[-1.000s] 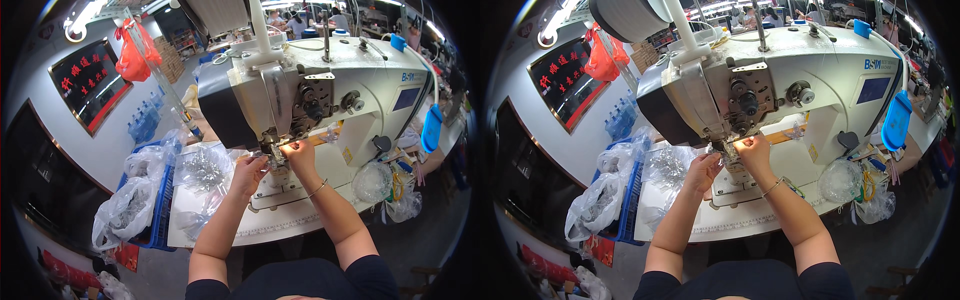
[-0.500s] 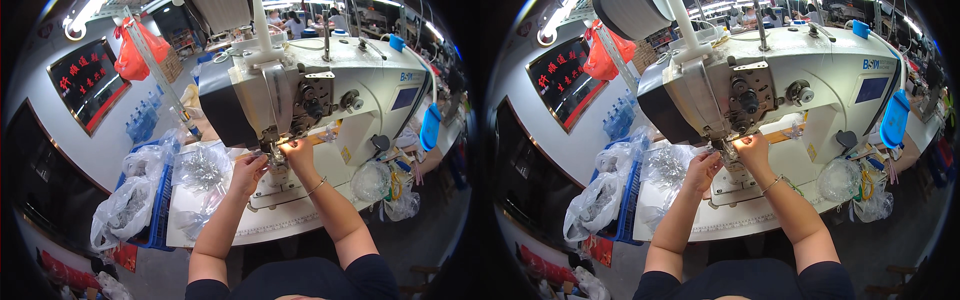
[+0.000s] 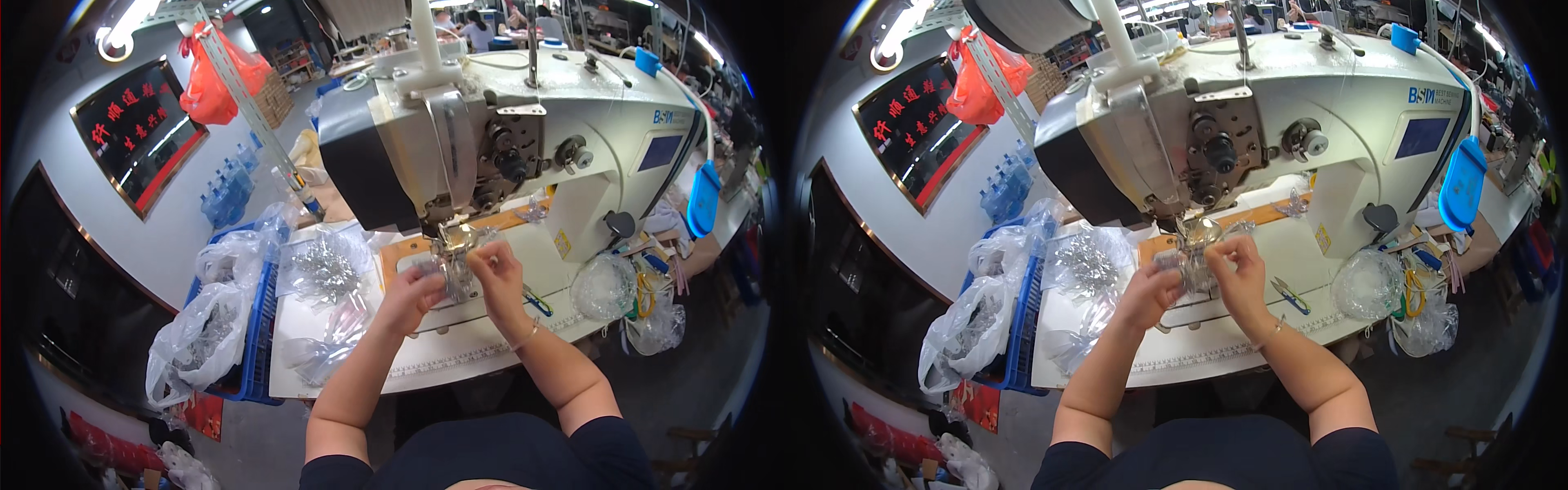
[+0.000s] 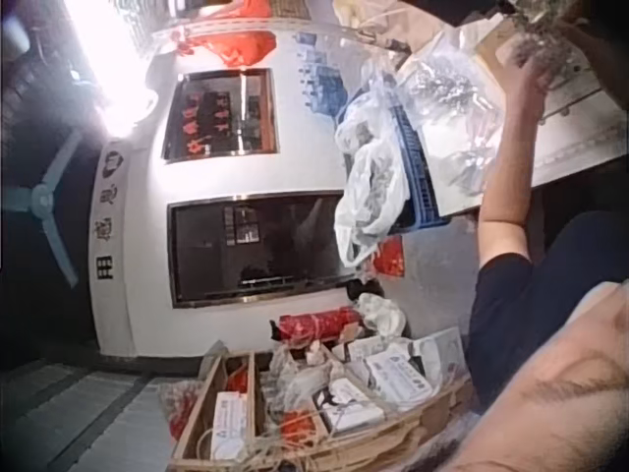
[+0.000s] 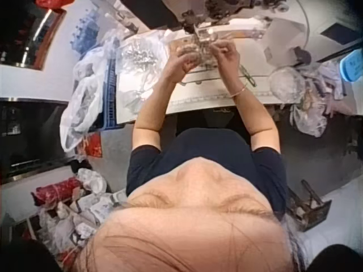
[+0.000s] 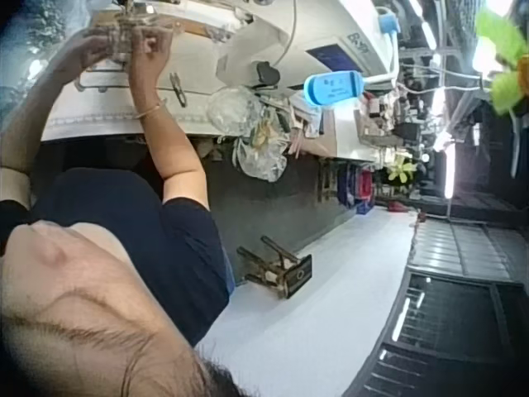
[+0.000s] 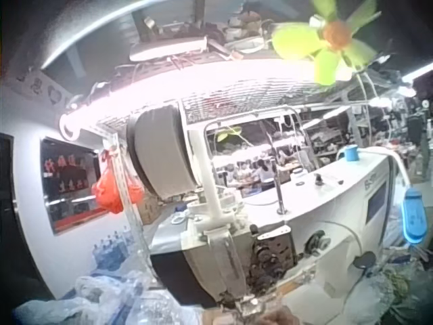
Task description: The person operates an industrial sewing machine to stitch small, silver, star-shaped fabric pieces. They repeatedly pick up a piece, feed it under the presser foot, sew a short seam, and then use scissors to trim the excess thread. The finished items are placed on the table surface.
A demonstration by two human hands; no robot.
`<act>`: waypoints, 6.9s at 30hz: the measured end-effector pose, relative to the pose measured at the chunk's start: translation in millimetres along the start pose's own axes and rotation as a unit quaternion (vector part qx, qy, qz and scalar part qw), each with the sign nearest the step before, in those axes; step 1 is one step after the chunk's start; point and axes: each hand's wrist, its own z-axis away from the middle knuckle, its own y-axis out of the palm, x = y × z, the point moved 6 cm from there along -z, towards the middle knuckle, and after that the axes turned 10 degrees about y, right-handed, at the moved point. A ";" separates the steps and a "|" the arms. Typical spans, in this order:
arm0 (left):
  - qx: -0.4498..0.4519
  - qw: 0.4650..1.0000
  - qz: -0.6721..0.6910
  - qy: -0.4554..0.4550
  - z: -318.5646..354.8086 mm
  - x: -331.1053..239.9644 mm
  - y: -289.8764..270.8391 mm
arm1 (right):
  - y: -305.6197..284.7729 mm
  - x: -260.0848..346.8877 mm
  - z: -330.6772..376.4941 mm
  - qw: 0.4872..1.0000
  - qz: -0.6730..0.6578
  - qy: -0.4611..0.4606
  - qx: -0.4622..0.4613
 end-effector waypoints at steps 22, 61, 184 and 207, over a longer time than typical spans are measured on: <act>0.119 0.516 -0.679 0.509 156.4 -17.3 32.8 | -104.4 36.8 93.0 0.975 0.102 -0.155 -0.121; -0.036 0.992 0.101 0.070 123.8 67.6 -7.8 | 2.1 -4.7 91.9 0.966 0.138 0.134 0.171; -0.007 0.780 -0.482 0.399 150.8 18.1 9.5 | -72.0 -16.4 83.3 0.985 -0.130 0.105 0.032; 0.078 0.529 -0.623 0.570 178.7 0.1 27.0 | -16.4 41.7 137.0 0.905 0.335 -0.215 0.150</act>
